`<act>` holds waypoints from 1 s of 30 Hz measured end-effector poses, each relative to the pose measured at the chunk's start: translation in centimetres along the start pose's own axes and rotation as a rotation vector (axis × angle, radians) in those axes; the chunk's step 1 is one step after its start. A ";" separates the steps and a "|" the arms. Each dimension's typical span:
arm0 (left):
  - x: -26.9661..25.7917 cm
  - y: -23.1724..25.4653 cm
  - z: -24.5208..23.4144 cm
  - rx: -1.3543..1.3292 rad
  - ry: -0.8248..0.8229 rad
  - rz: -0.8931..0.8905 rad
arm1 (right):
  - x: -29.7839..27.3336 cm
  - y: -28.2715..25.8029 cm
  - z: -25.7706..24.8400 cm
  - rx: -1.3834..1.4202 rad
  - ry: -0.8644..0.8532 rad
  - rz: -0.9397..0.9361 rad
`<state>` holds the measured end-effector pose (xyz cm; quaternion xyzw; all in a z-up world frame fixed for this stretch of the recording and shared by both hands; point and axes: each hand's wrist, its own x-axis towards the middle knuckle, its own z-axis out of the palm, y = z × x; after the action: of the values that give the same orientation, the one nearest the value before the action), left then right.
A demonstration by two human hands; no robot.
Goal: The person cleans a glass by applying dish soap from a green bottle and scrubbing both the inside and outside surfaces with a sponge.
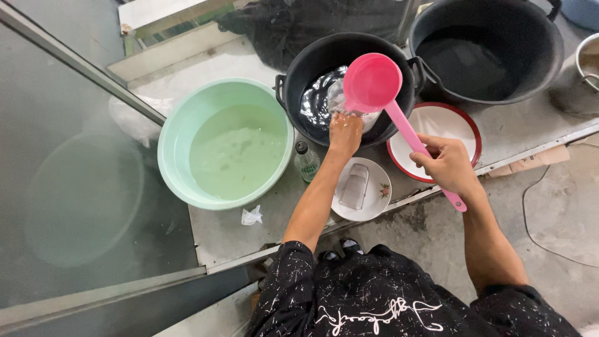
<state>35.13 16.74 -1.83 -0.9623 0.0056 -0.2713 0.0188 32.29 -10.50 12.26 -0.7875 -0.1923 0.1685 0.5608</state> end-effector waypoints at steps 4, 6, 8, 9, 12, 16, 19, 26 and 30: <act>0.6 -0.1 -0.6 -0.015 -0.167 -0.011 | -0.3 -0.1 0.2 0.011 0.008 0.034; 0.8 -0.1 -0.8 -0.099 -0.029 -0.051 | -0.2 -0.1 0.3 -0.031 0.018 -0.002; 0.7 -0.2 -0.9 -0.064 -0.042 -0.046 | -0.1 0.1 0.3 -0.018 0.019 0.006; 0.7 -0.3 -0.9 -0.029 -0.051 -0.040 | 0.1 0.2 0.4 -0.008 0.022 0.011; 0.2 -0.6 -1.3 -0.081 -0.085 -0.047 | 0.7 0.6 0.6 0.007 0.044 0.039; -0.4 -0.4 -1.9 -0.115 -0.080 -0.063 | 1.5 1.4 1.1 -0.007 0.074 0.009; -0.6 0.2 -2.6 -0.075 -0.022 -0.039 | 2.1 1.9 1.4 -0.136 0.128 -0.077; -1.3 1.1 -5.3 -0.102 -0.071 -0.017 | 2.6 2.9 1.8 -0.150 0.176 -0.111; -1.1 1.3 -6.2 -0.046 -0.116 -0.027 | 2.8 3.2 1.5 -0.031 0.130 -0.056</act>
<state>30.90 15.28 2.81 -0.9766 -0.0020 -0.2149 -0.0068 34.40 -8.86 8.67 -0.7997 -0.1803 0.0983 0.5643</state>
